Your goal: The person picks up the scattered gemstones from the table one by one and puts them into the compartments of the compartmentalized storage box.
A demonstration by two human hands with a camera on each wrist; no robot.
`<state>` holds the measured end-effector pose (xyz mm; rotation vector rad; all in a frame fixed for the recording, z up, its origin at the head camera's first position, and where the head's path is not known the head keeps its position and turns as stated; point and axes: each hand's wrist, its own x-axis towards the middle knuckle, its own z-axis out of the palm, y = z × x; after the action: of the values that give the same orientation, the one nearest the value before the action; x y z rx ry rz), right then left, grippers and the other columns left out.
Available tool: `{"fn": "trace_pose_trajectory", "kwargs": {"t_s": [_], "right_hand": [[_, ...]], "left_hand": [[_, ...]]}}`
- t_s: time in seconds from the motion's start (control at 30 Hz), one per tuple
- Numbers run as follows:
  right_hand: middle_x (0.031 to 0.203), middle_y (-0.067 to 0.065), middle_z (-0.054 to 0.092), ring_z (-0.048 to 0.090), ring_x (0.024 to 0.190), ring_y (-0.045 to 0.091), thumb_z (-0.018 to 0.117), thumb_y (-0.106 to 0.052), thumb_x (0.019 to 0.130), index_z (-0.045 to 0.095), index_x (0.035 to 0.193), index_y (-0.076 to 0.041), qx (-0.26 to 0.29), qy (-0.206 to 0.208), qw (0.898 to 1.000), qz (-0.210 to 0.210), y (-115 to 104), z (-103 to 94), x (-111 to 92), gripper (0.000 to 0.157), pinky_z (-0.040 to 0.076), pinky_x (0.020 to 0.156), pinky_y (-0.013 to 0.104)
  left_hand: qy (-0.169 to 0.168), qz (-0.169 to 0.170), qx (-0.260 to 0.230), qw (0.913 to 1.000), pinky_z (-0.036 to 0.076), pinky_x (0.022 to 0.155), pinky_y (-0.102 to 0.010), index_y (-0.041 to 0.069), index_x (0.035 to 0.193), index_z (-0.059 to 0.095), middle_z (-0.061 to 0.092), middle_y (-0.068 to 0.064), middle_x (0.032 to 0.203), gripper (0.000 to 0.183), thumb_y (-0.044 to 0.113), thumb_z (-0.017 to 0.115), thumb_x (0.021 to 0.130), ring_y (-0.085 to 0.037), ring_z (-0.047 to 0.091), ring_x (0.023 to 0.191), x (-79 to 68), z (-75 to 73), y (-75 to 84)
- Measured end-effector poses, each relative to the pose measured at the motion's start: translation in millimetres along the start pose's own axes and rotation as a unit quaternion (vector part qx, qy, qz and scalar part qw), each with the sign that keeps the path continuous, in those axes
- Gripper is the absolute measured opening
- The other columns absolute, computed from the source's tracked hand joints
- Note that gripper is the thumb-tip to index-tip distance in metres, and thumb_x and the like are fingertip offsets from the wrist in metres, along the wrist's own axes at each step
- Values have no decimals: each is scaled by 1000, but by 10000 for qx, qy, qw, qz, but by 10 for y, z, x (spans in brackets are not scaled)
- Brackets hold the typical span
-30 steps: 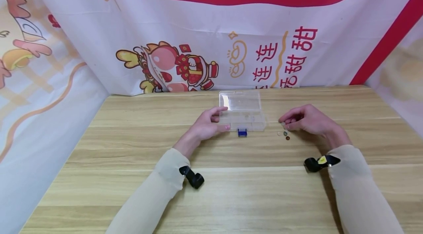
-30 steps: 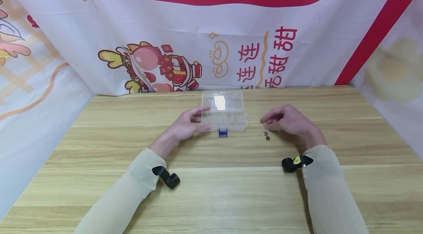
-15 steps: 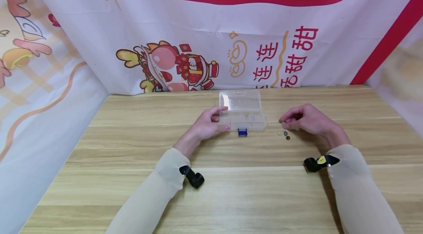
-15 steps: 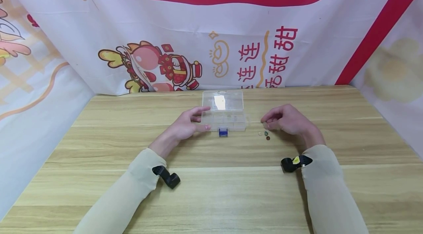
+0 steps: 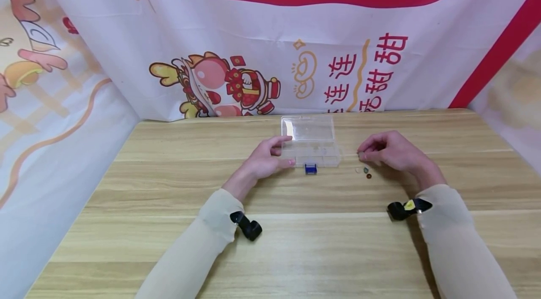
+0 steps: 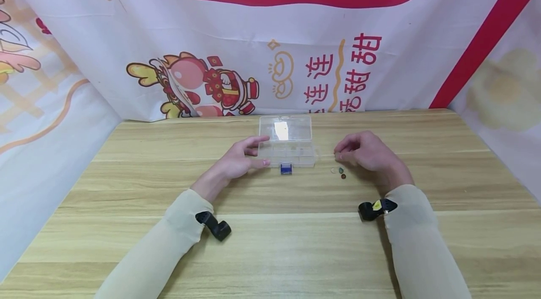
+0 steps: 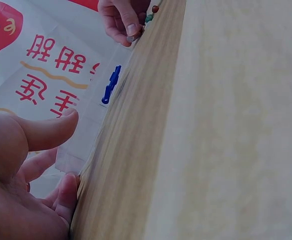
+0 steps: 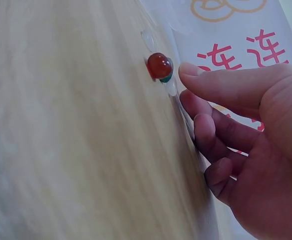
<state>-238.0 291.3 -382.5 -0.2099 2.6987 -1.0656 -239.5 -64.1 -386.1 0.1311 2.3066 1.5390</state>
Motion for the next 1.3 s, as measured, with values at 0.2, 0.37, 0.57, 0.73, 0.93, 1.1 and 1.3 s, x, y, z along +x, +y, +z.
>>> {"fn": "trace_pose_trajectory", "kwargs": {"t_s": [0.2,0.37,0.57,0.73,0.93,1.1,1.3], "right_hand": [[107,8,71,54,97,23,76,-30,99,78,116,-12,-72,67,9999,39,-36,15,4,24,45,80,29],[107,9,70,54,98,23,76,-30,99,77,116,-12,-92,116,9998,103,-67,22,6,25,45,82,31],[106,10,69,55,95,24,75,-28,100,76,114,-12,-156,244,9994,181,-72,36,13,22,47,77,31],[107,10,68,55,95,26,73,-26,101,75,115,-12,-109,282,9993,220,-86,52,19,20,48,75,30],[108,10,69,55,97,25,75,-28,100,75,116,-12,-113,268,9995,102,-123,79,27,22,47,78,31],[107,9,71,57,97,24,76,-28,99,76,114,-12,-146,279,9995,-70,-151,91,38,22,47,82,31],[105,9,72,59,97,23,76,-26,99,77,113,-12,-171,307,9993,-115,-173,98,43,20,47,82,30]], "left_hand": [[3,14,39,10000,44,109,-43,34,153,56,53,-4,145,72,15,84,89,-25,49,128,-4,8,5],[12,7,29,10000,44,112,-45,34,153,56,52,-3,146,72,15,84,89,-25,49,129,-5,8,6],[-9,38,30,10000,44,112,-45,34,153,55,52,-4,147,72,15,84,89,-25,49,129,5,10,-3],[-15,72,18,10000,44,110,-42,33,153,55,52,-4,144,72,15,84,89,-25,48,127,7,14,0],[-9,76,11,10000,44,110,-43,32,154,55,52,-5,145,72,15,84,89,-25,49,127,-1,14,2],[7,58,18,10000,43,111,-43,32,154,55,52,-5,145,72,15,83,90,-25,49,128,-3,11,2],[24,56,20,10000,44,111,-44,32,154,55,52,-5,144,72,15,84,90,-25,49,127,-3,10,0]]}}
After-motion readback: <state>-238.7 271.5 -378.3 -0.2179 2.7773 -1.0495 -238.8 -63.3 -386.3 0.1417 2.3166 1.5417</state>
